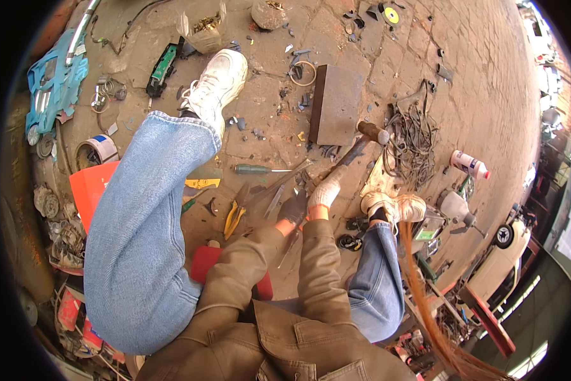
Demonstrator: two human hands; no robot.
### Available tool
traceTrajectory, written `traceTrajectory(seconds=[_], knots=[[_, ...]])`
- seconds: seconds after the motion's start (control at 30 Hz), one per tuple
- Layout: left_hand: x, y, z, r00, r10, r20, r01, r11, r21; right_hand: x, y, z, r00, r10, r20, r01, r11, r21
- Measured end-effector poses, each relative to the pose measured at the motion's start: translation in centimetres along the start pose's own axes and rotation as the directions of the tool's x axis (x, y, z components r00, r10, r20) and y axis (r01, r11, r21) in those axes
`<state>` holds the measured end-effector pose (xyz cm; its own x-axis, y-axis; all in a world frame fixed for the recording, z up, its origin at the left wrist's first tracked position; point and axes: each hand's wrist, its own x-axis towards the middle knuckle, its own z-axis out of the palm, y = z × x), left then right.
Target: The person uses a small metal file to smooth a small metal component held in their left hand. They then switch to using pliers to grip and adjust the same component. The work is performed while seated on a low stool in a cluttered workshop environment.
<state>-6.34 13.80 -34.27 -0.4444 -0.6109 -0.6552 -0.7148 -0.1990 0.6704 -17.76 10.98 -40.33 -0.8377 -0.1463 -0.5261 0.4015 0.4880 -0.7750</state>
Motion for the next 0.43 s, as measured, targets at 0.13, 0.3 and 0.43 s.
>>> traceTrajectory(seconds=[0.13, 0.3, 0.43], knots=[[0.7, -0.4, 6.3, 0.975, 0.221, 0.025, -0.220, 0.974, -0.055, -2.1, -2.7, -5.6, 0.972, -0.189, -0.136, 0.197, 0.979, 0.048], [2.5, -0.4, 7.0, 0.908, 0.408, -0.099, -0.416, 0.905, -0.083, -6.0, -7.2, -5.2, 0.982, -0.182, 0.052, 0.151, 0.917, 0.369], [1.6, -2.4, 8.1, 0.961, 0.275, 0.010, -0.270, 0.949, -0.161, -5.7, -7.5, -4.6, 0.996, -0.025, 0.088, -0.004, 0.949, 0.314]])
